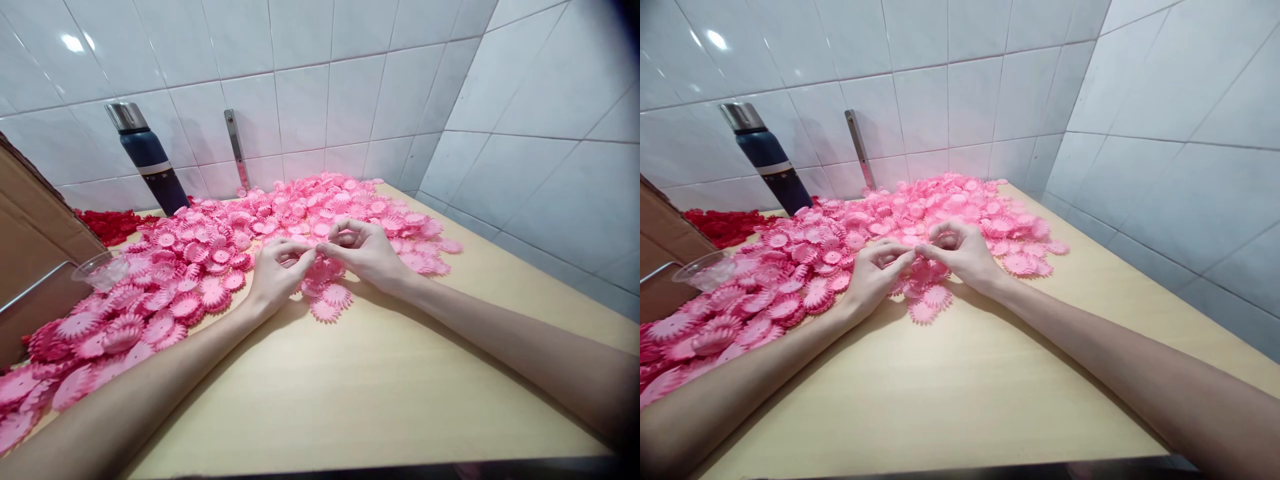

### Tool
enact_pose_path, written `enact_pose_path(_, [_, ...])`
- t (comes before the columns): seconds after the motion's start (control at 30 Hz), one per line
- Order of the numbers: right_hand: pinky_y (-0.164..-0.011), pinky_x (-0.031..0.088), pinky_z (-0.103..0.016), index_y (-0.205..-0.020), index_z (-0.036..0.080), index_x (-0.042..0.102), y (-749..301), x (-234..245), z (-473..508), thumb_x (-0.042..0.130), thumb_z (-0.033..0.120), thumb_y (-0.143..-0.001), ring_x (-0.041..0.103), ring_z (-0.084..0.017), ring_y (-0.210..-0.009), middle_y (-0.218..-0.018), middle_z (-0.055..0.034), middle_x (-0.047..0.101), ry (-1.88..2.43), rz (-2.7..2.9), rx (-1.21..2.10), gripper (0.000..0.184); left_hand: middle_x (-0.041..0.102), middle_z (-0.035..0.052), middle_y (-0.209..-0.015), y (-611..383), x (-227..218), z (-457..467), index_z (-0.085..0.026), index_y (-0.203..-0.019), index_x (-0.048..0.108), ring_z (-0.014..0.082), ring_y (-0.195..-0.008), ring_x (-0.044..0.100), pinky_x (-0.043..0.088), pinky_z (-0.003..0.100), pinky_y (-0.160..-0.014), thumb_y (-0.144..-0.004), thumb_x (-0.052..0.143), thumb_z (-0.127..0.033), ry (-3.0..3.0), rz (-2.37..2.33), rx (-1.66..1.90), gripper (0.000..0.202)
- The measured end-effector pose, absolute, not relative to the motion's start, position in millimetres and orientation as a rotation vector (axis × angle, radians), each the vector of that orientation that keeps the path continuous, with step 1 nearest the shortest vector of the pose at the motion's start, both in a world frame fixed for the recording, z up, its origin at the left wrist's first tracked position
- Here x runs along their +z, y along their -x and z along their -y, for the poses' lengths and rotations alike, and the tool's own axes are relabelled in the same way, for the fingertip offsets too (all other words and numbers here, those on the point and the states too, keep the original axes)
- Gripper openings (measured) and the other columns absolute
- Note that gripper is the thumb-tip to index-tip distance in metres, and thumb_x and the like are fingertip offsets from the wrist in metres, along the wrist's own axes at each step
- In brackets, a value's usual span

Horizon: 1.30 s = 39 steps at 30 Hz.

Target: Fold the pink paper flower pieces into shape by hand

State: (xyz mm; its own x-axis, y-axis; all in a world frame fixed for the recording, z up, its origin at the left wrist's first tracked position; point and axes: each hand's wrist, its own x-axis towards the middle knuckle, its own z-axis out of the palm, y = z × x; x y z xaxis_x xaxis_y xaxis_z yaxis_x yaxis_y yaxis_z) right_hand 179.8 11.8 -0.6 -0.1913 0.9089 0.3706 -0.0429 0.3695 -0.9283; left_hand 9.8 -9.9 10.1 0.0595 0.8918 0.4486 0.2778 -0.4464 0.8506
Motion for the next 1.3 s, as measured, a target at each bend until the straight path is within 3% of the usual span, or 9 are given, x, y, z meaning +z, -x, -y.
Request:
enact_pose_path(0.23, [-0.054, 0.046, -0.025, -0.078, 0.017, 0.065, -176.9, -5.2, -15.3, 0.073, 0.043, -0.076, 0.058, -0.012, -0.06, -0.069, -0.0018, 0.065, 0.747, 1.602, 0.985, 0.028, 0.065, 0.0034, -0.072, -7.8, 8.7, 6.6, -0.015, -0.069, 0.074, 0.0133, -0.067, 0.06, 0.048, 0.024, -0.063, -0.072, 0.073, -0.031, -1.755, -1.101, 1.335, 0.017])
enact_pose_path(0.47, [-0.044, 0.04, -0.023, -0.086, 0.018, 0.061, -176.1, -3.0, -9.8, 0.071, 0.044, -0.078, 0.054, -0.01, -0.049, -0.062, 0.0006, 0.063, 0.805, 1.602, 0.979, 0.029, 0.068, 0.0049, -0.076, -8.4, 8.9, 8.2, -0.014, -0.072, 0.075, 0.0137, -0.068, 0.061, 0.049, 0.024, -0.063, -0.069, 0.076, -0.03, -1.657, -1.04, 1.284, 0.017])
enact_pose_path(0.8, [-0.061, 0.049, -0.029, -0.08, 0.019, 0.062, -176.0, -1.8, -12.0, 0.075, 0.041, -0.073, 0.06, -0.015, -0.067, -0.075, -0.002, 0.065, 0.756, 1.607, 0.943, 0.027, 0.065, 0.0013, -0.071, 0.0, -4.9, -6.4, -0.016, -0.07, 0.068, 0.0136, -0.07, 0.061, 0.052, 0.025, -0.067, -0.075, 0.065, -0.025, -1.453, -1.121, 1.446, 0.011])
enact_pose_path(1.0, [-0.068, 0.051, -0.033, -0.088, 0.019, 0.061, -177.8, -2.4, -9.8, 0.073, 0.032, -0.076, 0.063, -0.018, -0.076, -0.085, -0.0043, 0.067, 0.775, 1.693, 0.907, 0.022, 0.067, 0.0041, -0.079, -3.4, 4.6, 2.8, -0.015, -0.073, 0.071, 0.0156, -0.073, 0.064, 0.053, 0.027, -0.067, -0.073, 0.071, -0.035, -1.591, -1.088, 1.389, 0.02])
enact_pose_path(1.17, [-0.064, 0.047, -0.032, -0.088, 0.018, 0.061, -179.7, -2.2, -13.1, 0.072, 0.029, -0.076, 0.062, -0.017, -0.073, -0.083, -0.0045, 0.066, 0.872, 1.669, 0.741, 0.02, 0.067, 0.003, -0.082, -3.5, 4.0, 2.7, -0.015, -0.082, 0.065, 0.0144, -0.077, 0.064, 0.054, 0.027, -0.075, -0.068, 0.077, -0.025, -1.633, -1.095, 1.446, 0.02])
enact_pose_path(1.3, [-0.061, 0.043, -0.03, -0.086, 0.018, 0.06, -180.6, -0.8, -16.6, 0.071, 0.03, -0.076, 0.061, -0.016, -0.07, -0.079, -0.0032, 0.066, 0.923, 1.647, 0.663, 0.019, 0.06, -0.0007, -0.079, -2.5, 0.4, -0.5, -0.017, -0.094, 0.057, 0.0113, -0.072, 0.06, 0.052, 0.026, -0.07, -0.067, 0.078, -0.024, -1.539, -1.108, 1.468, 0.035])
